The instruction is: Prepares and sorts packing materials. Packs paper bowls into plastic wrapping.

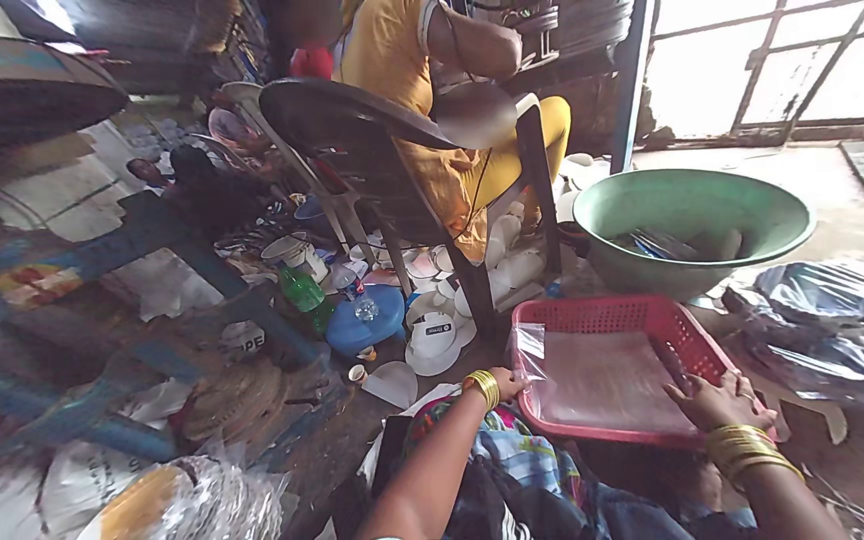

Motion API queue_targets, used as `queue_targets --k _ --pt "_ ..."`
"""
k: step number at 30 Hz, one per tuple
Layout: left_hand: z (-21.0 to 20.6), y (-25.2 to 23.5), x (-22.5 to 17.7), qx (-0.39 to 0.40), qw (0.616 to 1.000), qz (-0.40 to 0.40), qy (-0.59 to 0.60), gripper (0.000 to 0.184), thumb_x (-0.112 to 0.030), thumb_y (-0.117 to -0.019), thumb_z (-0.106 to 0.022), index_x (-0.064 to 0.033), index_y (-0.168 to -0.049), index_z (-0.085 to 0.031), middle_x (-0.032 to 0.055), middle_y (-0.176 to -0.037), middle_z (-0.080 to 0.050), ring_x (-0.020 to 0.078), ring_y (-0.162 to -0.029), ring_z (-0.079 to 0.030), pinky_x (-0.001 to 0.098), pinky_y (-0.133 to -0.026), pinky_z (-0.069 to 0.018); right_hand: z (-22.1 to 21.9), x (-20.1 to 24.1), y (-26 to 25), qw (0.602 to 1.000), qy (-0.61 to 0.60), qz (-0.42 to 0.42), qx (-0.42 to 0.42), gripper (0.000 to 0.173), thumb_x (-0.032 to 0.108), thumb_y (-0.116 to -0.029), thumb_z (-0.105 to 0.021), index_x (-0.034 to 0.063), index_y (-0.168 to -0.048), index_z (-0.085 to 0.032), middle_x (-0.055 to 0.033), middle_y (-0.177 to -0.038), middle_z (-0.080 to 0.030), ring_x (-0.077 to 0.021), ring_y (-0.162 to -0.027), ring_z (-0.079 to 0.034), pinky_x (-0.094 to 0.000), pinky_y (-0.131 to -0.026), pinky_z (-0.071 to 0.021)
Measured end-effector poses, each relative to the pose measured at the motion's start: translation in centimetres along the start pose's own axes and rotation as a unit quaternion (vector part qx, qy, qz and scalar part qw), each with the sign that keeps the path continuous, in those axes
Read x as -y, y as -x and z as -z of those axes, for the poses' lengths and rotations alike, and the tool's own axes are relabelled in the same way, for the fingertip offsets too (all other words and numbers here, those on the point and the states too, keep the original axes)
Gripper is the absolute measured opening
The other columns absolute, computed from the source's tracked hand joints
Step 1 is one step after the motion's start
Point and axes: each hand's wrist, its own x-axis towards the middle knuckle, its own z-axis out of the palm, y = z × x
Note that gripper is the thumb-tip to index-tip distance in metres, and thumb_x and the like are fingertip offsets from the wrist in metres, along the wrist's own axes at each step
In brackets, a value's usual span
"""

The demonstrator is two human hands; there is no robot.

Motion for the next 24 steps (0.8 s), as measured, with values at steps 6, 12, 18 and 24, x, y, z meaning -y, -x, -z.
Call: queue_targets --k 6,12,18,24 --pt "-0.16 -0.34 0.23 -0.001 1.000 -0.001 0.005 0.062 -0.043 -0.1115 -0.038 0.0106 -0.135 -0.057 0.0316 -0.132 -0.062 0.0415 -0.127 -0.060 0.0562 -0.112 -0.0405 -0.14 -0.10 -0.15 1.000 -0.001 -0.002 0.001 0.063 0.048 -0.0972 -0.067 0.0075 -0.145 -0.057 -0.0305 -0.168 -0.013 -0.0488 -0.156 -0.007 -0.0777 -0.115 -0.0087" --pt "-0.03 -0.27 0.17 -0.002 1.000 0.001 0.004 0.063 -0.044 -0.1116 -0.037 0.0104 -0.135 -0.057 0.0314 -0.132 -0.062 0.0418 -0.127 -0.059 0.0564 -0.113 -0.0399 -0.10 -0.13 -0.23 1.000 -0.001 -0.001 0.000 0.064 0.048 -0.0966 -0.068 0.0077 -0.145 -0.057 -0.0300 -0.168 -0.014 -0.0487 -0.156 -0.008 -0.0777 -0.115 -0.0099" --pt "-0.03 -0.24 0.14 -0.002 1.000 -0.001 0.006 0.062 -0.043 -0.1115 -0.038 0.0108 -0.134 -0.058 0.0315 -0.134 -0.061 0.0416 -0.129 -0.058 0.0563 -0.113 -0.0390 -0.02 -0.05 -0.20 1.000 -0.001 -0.005 0.004 0.064 0.047 -0.0965 -0.068 0.0069 -0.145 -0.057 -0.0299 -0.168 -0.014 -0.0489 -0.156 -0.007 -0.0778 -0.115 -0.0088" --pt "-0.02 -0.01 -0.01 0.000 1.000 -0.001 0.010 0.063 -0.044 -0.1113 -0.038 0.0114 -0.133 -0.058 0.0322 -0.133 -0.061 0.0421 -0.128 -0.059 0.0564 -0.113 -0.0396 -0.17 -0.18 -0.23 1.000 -0.006 -0.001 -0.002 0.063 0.047 -0.0968 -0.068 0.0068 -0.144 -0.057 -0.0306 -0.167 -0.014 -0.0485 -0.156 -0.007 -0.0777 -0.115 -0.0083"
